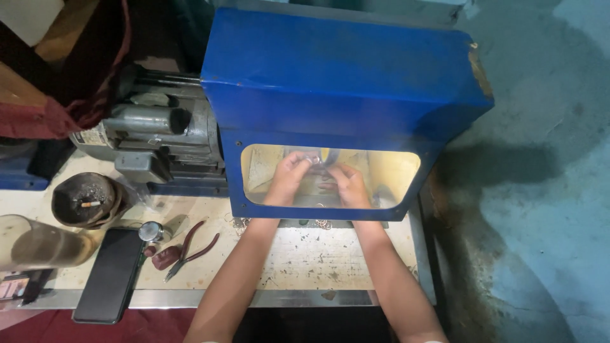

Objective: Polishing a small jewelry component using a bench-mounted polishing machine with a protective hood.

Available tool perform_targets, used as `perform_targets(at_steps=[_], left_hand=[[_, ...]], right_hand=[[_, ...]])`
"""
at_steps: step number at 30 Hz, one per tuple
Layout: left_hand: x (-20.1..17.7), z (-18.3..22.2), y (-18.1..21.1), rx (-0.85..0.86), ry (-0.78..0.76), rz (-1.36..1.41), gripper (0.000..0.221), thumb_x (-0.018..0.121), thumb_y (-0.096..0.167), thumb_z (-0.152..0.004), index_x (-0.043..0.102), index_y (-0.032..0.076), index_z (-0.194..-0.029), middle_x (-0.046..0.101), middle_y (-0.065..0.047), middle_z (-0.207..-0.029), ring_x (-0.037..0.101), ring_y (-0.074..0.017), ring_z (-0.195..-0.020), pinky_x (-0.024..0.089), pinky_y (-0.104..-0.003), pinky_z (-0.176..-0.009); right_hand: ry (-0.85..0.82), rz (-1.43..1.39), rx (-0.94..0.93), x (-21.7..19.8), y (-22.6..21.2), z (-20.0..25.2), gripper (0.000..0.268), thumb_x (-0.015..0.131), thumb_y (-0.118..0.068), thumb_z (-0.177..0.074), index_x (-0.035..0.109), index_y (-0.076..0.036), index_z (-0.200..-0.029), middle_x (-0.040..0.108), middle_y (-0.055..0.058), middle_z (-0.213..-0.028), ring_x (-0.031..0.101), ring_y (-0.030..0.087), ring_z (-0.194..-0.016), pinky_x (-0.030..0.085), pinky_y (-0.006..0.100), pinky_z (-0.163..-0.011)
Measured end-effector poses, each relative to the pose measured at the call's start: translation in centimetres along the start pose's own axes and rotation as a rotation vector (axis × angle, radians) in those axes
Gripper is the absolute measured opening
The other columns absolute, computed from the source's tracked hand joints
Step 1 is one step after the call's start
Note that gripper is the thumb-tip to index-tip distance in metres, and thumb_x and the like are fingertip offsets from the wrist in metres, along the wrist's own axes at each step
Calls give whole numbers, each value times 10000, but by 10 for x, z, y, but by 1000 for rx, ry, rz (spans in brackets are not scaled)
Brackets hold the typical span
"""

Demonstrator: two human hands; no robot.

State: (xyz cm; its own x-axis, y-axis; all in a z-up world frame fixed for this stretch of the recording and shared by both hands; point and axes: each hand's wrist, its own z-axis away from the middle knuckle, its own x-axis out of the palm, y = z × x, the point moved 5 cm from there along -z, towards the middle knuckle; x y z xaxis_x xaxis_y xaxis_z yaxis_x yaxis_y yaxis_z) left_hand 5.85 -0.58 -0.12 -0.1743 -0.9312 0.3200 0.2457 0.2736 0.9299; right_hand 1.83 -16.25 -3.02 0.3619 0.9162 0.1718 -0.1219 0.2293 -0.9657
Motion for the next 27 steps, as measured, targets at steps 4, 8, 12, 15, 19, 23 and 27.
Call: perform_targets(at_steps=[4,8,12,15,19,23,27], left_hand=[[-2,2,4,-31,59,-44,181,715,159,-886,693,70,-1042,673,-27,-846,671,-112,-832,576,-257,-785],[-6,-4,-10,-36,23,-192,325,768,194,-866,665,82,-1153,732,-64,-932,705,-140,-889,593,-304,-812],[4,4,16,29,26,-312,464,792,197,-895,641,20,-1296,735,-119,-1061,672,-152,-967,589,-345,-863],[2,2,12,95,31,-460,325,793,241,-927,745,77,-1204,779,-122,-1056,745,-208,-993,599,-353,-845],[5,15,26,216,5,-571,234,776,215,-936,789,88,-1132,788,-92,-1026,734,-187,-987,586,-346,-840],[14,29,45,216,-137,-546,244,733,154,-952,768,65,-1177,767,-129,-1098,714,-215,-1011,571,-365,-890],[20,41,60,77,-210,-452,328,736,192,-957,735,14,-1233,766,-166,-1127,721,-226,-988,597,-384,-873]], right_hand=[[71,-18,-28,-9,1,2,233,768,-159,-888,747,33,-1017,689,141,-874,700,227,-859,648,446,-714],[-58,44,-27,0,-17,10,233,795,-144,-901,739,55,-1010,717,206,-861,738,283,-829,646,467,-675],[-124,191,-48,12,-44,29,310,820,-146,-881,740,71,-1088,752,221,-908,749,283,-863,648,461,-721],[-105,264,-83,15,-56,35,356,877,-189,-840,758,37,-1088,776,207,-959,728,226,-925,629,455,-789],[-124,299,-63,9,-47,27,245,858,-190,-856,768,8,-968,766,161,-849,718,201,-803,624,416,-695],[-151,363,-17,7,-54,34,225,830,-181,-845,772,0,-964,759,164,-821,741,227,-775,619,429,-685],[-185,253,-11,-2,-43,25,228,858,-180,-820,754,9,-896,736,172,-764,726,244,-716,622,429,-645]])
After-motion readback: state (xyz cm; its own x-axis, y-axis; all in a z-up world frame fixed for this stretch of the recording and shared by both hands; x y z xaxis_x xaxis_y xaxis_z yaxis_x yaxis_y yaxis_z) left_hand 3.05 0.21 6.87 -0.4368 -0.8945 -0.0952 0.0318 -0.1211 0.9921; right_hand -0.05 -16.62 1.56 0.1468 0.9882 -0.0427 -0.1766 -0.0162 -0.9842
